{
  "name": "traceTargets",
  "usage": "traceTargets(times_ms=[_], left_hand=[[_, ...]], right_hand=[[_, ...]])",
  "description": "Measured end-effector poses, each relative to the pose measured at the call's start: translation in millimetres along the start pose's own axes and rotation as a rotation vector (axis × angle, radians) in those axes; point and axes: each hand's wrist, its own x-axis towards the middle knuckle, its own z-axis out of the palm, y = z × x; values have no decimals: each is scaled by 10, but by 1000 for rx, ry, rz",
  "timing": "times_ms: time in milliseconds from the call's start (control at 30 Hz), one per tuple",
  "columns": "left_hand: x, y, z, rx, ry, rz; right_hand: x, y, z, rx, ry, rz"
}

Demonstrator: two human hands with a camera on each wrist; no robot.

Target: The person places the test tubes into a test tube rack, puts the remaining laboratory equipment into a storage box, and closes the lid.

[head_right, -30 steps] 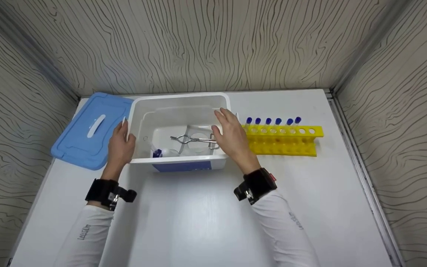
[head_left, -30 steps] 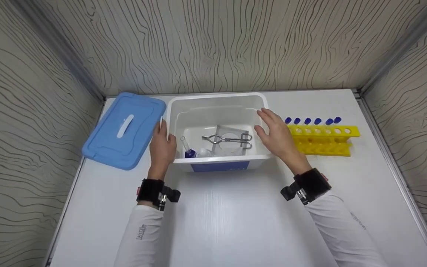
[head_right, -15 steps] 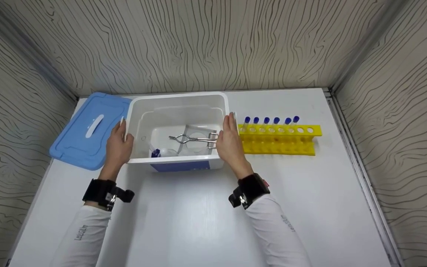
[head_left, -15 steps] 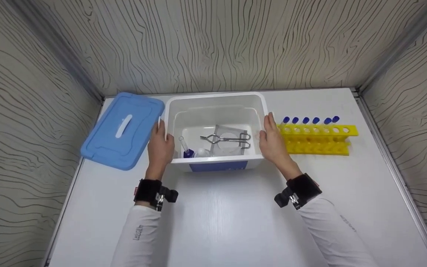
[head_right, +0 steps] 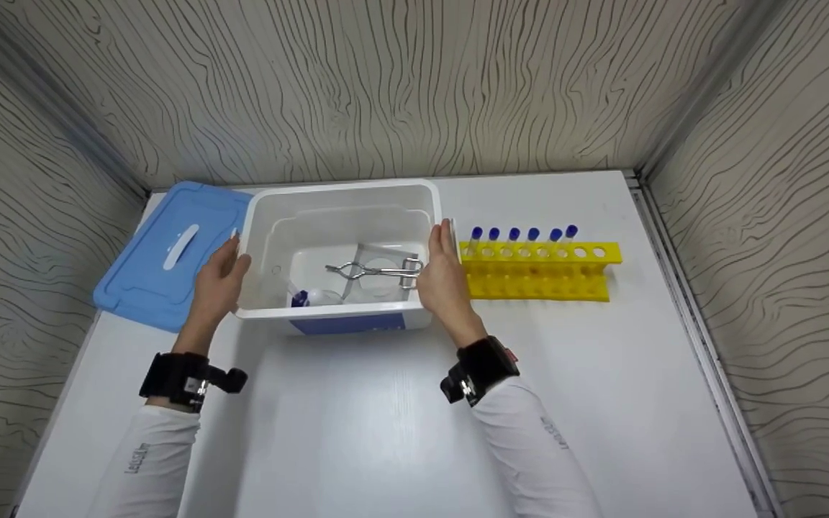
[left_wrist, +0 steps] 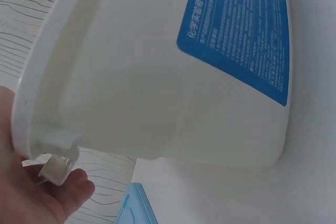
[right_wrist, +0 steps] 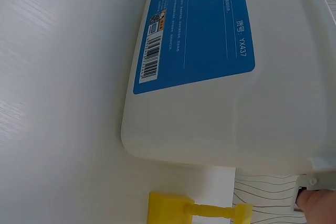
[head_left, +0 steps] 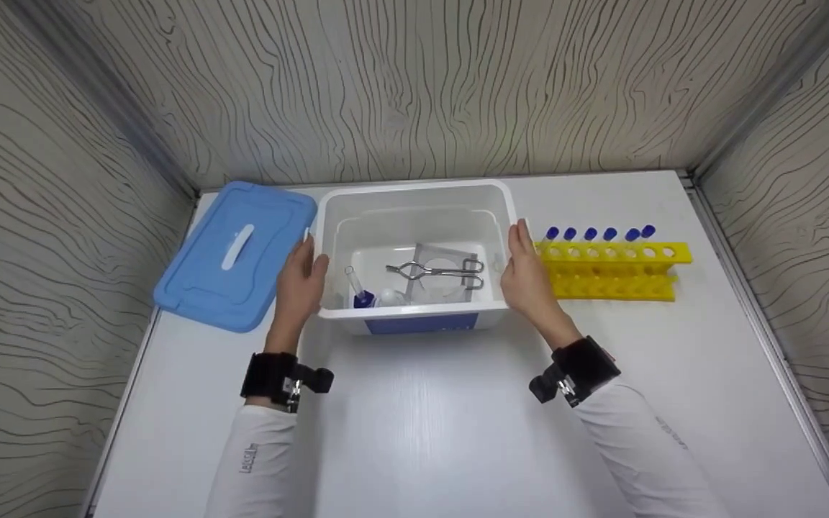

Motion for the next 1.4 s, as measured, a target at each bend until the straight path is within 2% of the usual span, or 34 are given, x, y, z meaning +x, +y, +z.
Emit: traceTargets(times_ms=[100,200,267,333,400,533,700,833,1000,1133,1400], left_hand=[[4,-104,-88,-55,34,-18],[18,-280,-184,-73,84,-17],[29,-422,-239,-43,103,-33],[49,-569,-282,27,95,-57],[70,-709,-310,115,56,-87],[73,-932,-360,300,-65,-144],[43,-1127,-369,485,-181,-148],[28,-1183,-332,566,-209,-119],[-24,-1164,-283,608,-184,-72],[-114,-1147,-242,626,-175,-56],[-279,-1121,-190,683,-128,20]], right_hand=[[-3,2,-4,0,-1,3],[1,10,2,0,-1,2],[3,13,7,-4,-2,-3],[5,11,11,-2,-1,-10],[9,6,13,-1,7,-14],[10,0,27,2,16,-19],[19,-6,31,-2,20,-29],[7,3,24,-8,22,-29],[-17,10,19,-5,25,-33],[-17,6,14,-9,21,-31],[-4,13,8,-16,22,-24]])
